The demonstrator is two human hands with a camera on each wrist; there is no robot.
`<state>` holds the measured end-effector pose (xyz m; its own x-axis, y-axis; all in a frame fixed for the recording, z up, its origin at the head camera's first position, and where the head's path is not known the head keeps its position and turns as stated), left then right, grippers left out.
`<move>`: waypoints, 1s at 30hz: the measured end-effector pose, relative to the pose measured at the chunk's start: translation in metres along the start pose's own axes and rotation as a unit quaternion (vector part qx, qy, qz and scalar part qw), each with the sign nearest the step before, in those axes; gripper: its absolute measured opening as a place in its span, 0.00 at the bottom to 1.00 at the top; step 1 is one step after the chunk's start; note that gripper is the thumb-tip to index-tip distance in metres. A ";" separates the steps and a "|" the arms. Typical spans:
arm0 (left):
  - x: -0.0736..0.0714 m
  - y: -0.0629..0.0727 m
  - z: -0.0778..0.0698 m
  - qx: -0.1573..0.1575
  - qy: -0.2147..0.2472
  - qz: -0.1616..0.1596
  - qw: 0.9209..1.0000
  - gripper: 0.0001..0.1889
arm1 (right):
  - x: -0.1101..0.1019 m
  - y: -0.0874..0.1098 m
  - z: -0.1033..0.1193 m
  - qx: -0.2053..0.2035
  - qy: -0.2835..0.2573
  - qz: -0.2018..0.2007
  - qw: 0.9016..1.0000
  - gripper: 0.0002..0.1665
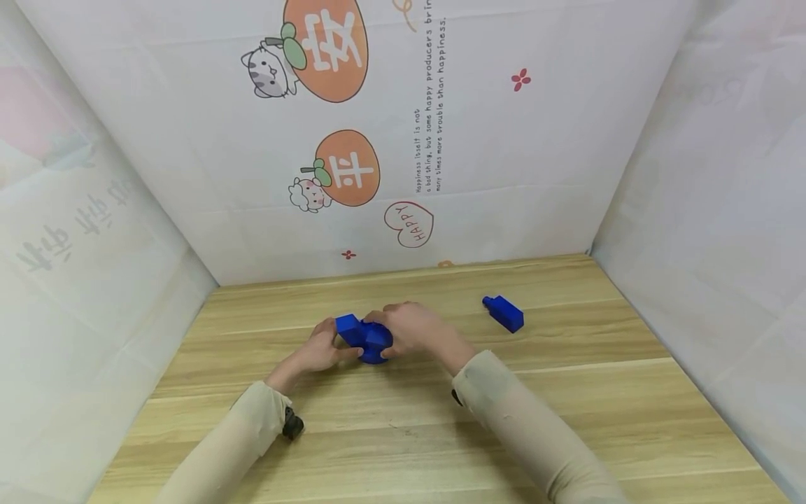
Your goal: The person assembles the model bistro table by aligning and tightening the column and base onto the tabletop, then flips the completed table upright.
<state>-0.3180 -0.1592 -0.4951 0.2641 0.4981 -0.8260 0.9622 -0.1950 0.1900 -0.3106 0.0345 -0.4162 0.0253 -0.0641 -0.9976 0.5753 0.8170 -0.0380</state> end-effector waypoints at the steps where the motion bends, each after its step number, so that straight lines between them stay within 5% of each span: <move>1: 0.000 0.000 0.000 -0.003 0.000 0.001 1.000 0.51 | 0.000 0.000 0.000 -0.006 0.000 0.004 1.000 0.38; 12: 0.001 0.000 0.001 -0.004 0.007 -0.001 1.000 0.50 | 0.000 -0.006 -0.005 0.049 -0.046 -0.028 0.997 0.29; 19: 0.000 -0.001 0.000 0.004 -0.004 -0.009 1.000 0.50 | 0.004 -0.009 -0.006 0.032 -0.071 -0.056 0.995 0.33; 30: 0.001 0.000 0.002 0.002 -0.005 -0.003 1.000 0.52 | 0.009 -0.009 -0.010 0.057 -0.035 -0.029 0.997 0.34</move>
<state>-0.3180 -0.1600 -0.4969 0.2581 0.4913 -0.8318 0.9634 -0.1958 0.1832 -0.3238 0.0319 -0.4250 0.0441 -0.1525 -0.9873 0.6666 0.7406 -0.0846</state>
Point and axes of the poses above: each hand's wrist, its own y-axis away from the middle knuckle, its own x-axis out of the palm, z = x × y, the point moved 5 cm from there along -y, towards the middle knuckle, and after that the axes turned 7 degrees about -x, right-handed, at the moved point
